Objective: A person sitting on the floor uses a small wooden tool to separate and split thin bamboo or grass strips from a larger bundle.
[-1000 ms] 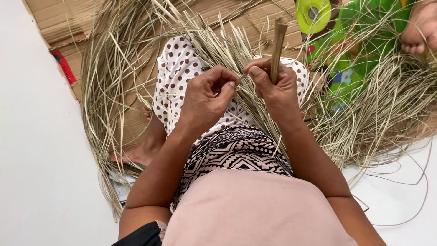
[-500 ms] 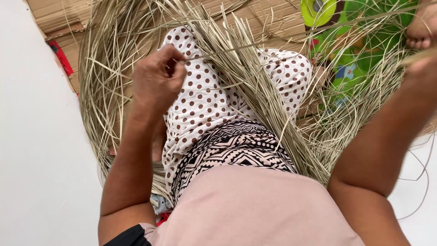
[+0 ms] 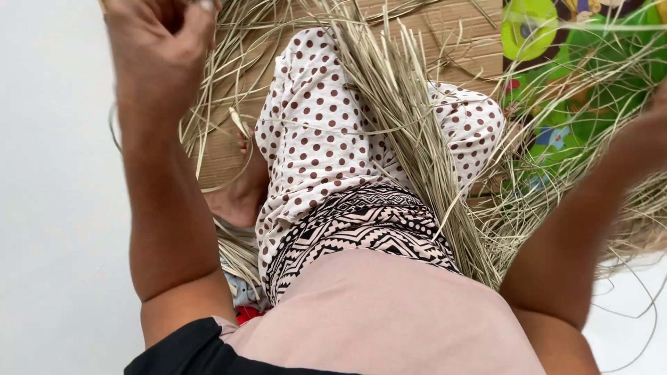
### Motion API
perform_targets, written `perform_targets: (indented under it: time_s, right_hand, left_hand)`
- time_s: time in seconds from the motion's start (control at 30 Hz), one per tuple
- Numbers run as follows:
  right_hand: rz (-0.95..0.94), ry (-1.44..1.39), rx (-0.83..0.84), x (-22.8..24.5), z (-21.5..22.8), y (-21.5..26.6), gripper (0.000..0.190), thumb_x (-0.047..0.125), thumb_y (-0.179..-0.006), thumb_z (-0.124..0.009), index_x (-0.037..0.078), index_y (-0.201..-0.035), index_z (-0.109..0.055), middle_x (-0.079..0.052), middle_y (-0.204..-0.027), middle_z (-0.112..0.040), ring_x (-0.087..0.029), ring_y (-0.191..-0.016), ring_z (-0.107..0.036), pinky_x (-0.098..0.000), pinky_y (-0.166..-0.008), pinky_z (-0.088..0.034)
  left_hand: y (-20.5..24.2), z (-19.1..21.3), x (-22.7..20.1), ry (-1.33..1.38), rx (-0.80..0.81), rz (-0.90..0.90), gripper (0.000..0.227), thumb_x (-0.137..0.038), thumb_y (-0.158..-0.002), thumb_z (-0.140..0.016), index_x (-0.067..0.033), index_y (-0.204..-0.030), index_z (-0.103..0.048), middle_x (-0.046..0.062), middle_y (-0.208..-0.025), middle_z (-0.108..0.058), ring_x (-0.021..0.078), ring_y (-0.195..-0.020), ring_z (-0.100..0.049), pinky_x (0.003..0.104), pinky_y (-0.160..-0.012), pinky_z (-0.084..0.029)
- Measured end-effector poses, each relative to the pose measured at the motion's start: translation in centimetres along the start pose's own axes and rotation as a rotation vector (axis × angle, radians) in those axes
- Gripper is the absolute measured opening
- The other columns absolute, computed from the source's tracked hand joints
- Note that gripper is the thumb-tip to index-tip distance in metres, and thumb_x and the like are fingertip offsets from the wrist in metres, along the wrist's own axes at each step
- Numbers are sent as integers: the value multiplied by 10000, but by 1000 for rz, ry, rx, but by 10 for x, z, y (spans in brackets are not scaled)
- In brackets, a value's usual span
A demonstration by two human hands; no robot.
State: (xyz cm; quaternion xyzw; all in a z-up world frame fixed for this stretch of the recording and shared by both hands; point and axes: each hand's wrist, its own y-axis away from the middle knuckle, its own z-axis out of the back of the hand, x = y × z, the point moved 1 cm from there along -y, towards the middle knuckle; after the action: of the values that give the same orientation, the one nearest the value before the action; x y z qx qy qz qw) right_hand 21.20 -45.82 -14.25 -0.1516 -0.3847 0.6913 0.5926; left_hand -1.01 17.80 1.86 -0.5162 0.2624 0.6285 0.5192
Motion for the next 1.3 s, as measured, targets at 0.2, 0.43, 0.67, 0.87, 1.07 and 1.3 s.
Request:
perform_targets:
  time_s: [0.2, 0.43, 0.67, 0.87, 1.07, 1.3]
  right_hand:
    - [285, -445, 1140, 337, 27, 83, 611, 541, -910, -717, 500, -1457, -446, -59, -693, -690, -341, -700, -732, -481, -652, -555]
    - [512, -223, 996, 319, -43, 165, 390, 456, -890, -704, 333, -1246, -598, 79, -788, -695, -186, -676, -724, -369, -594, -566]
    - [-330, -1019, 1373, 342, 24, 57, 131, 162, -1029, -630, 127, -956, -733, -30, -590, -556, -111, -485, -453, -253, -503, -387]
    - [-465, -1198, 1297, 321, 31, 16, 74, 61, -1014, -642, 17, -981, -691, 29, -585, -481, -16, -504, -426, -157, -491, -330]
    - [-408, -1130, 1089, 300, 46, -41, 52, 48, -1064, -642, 30, -1020, -664, -4, -721, -542, -34, -559, -426, -175, -506, -365]
    - [135, -759, 473, 314, 66, -46, 265, 338, -1147, -302, 107, -1263, -360, -28, -700, -379, -168, -568, -366, -367, -496, -272]
  left_hand:
    - [-7, -2, -12, -201, -5, 37, 171, 81, -1173, -678, 26, -1012, -692, 49, -709, -577, 117, -461, -434, 248, -390, -353]
    - [-13, 3, -8, -413, -10, 66, 250, -61, -1168, -723, -22, -922, -705, 18, -623, -578, 109, -395, -445, 244, -348, -350]
    - [-15, -9, 3, -661, 33, 81, 391, -236, -1161, -784, -80, -808, -723, -21, -517, -580, 98, -313, -457, 240, -295, -348]
    - [35, -85, 14, -129, 418, 43, 328, -151, -1021, -686, 37, -1289, -660, 282, -1099, -712, 471, -1075, -663, 538, -939, -504]
    - [66, -112, 72, -292, 345, 208, 197, -151, -995, -643, -110, -1158, -746, 155, -956, -736, 307, -789, -624, 424, -688, -528]
    - [49, -99, 38, 257, 178, 546, 231, -144, -1078, -513, -110, -1181, -717, 3, -718, -655, 85, -571, -582, 207, -477, -496]
